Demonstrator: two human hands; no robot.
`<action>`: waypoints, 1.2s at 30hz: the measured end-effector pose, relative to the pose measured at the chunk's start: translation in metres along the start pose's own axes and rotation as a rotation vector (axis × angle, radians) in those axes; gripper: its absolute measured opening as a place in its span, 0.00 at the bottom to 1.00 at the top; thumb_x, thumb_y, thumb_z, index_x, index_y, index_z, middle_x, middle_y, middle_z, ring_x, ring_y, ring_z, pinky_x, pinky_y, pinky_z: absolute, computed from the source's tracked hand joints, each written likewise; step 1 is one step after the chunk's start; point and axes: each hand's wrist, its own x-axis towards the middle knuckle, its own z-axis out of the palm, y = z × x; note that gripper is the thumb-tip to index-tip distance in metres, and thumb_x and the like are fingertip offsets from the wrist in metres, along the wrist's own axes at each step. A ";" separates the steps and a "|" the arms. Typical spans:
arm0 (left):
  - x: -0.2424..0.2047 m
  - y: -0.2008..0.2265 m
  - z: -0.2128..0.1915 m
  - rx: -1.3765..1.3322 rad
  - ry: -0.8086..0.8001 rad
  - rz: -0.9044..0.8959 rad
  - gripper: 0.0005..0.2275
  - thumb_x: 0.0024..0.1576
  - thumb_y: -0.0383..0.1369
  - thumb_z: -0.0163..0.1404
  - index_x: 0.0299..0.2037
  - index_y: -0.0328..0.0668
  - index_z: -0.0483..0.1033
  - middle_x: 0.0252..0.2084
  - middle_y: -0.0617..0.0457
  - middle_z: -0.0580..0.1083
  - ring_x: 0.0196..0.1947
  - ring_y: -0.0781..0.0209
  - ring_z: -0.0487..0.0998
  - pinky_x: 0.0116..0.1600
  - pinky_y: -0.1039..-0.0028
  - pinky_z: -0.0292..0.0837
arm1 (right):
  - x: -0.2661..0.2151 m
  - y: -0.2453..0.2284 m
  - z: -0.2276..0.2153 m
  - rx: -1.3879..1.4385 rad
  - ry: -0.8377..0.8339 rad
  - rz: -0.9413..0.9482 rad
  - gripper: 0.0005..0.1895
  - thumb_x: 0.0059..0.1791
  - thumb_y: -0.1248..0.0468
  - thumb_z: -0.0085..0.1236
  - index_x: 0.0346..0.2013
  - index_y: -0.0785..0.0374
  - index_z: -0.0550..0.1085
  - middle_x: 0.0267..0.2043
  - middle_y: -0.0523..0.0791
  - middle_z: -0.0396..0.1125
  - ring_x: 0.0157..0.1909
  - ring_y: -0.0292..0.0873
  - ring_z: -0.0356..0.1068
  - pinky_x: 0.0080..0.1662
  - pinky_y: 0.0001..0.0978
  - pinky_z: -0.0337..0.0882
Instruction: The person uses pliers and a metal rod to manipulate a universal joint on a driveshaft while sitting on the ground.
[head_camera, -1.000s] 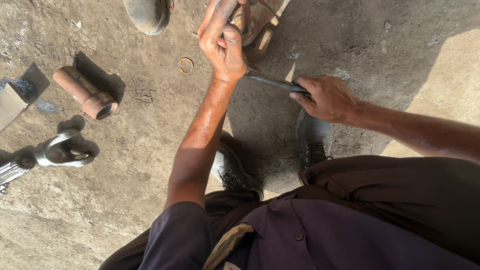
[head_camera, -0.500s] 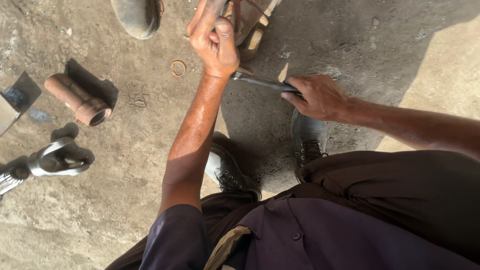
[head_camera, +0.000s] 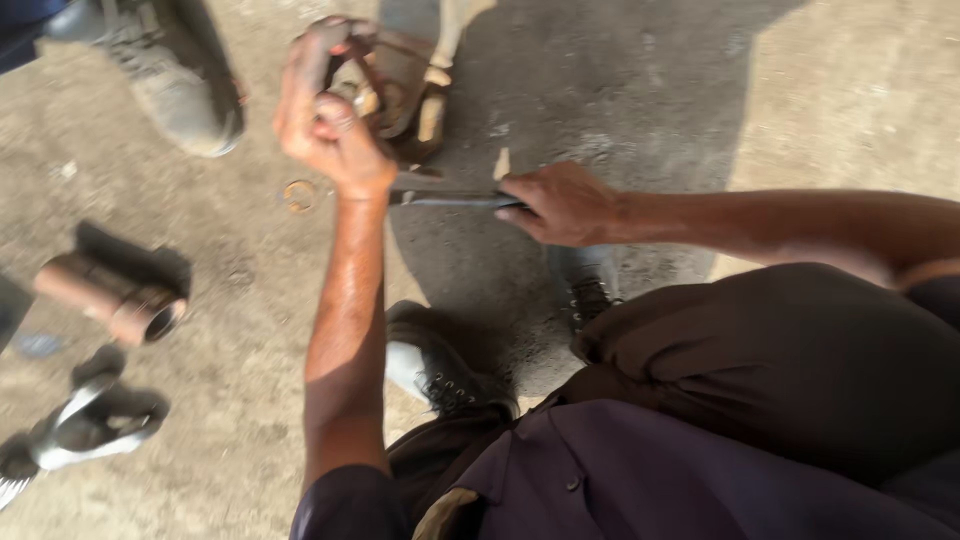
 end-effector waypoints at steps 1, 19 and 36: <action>0.000 -0.006 -0.001 0.013 0.008 0.015 0.28 0.70 0.54 0.38 0.53 0.31 0.77 0.48 0.44 0.78 0.44 0.55 0.81 0.50 0.67 0.76 | 0.001 -0.001 -0.001 -0.006 0.016 0.000 0.14 0.57 0.54 0.51 0.40 0.63 0.73 0.19 0.44 0.65 0.13 0.37 0.58 0.18 0.35 0.60; -0.016 -0.043 0.007 0.066 0.143 0.026 0.19 0.71 0.48 0.41 0.58 0.46 0.77 0.21 0.59 0.61 0.19 0.74 0.59 0.27 0.76 0.48 | -0.001 0.017 0.013 -0.029 -0.047 0.048 0.15 0.57 0.53 0.49 0.38 0.62 0.74 0.20 0.43 0.68 0.11 0.36 0.52 0.14 0.31 0.56; -0.017 -0.014 0.007 -0.062 0.080 0.108 0.24 0.68 0.53 0.39 0.54 0.39 0.76 0.46 0.46 0.79 0.39 0.59 0.82 0.43 0.70 0.80 | 0.001 0.009 0.007 -0.032 -0.075 0.088 0.15 0.57 0.53 0.49 0.38 0.61 0.74 0.20 0.44 0.69 0.12 0.36 0.56 0.16 0.33 0.59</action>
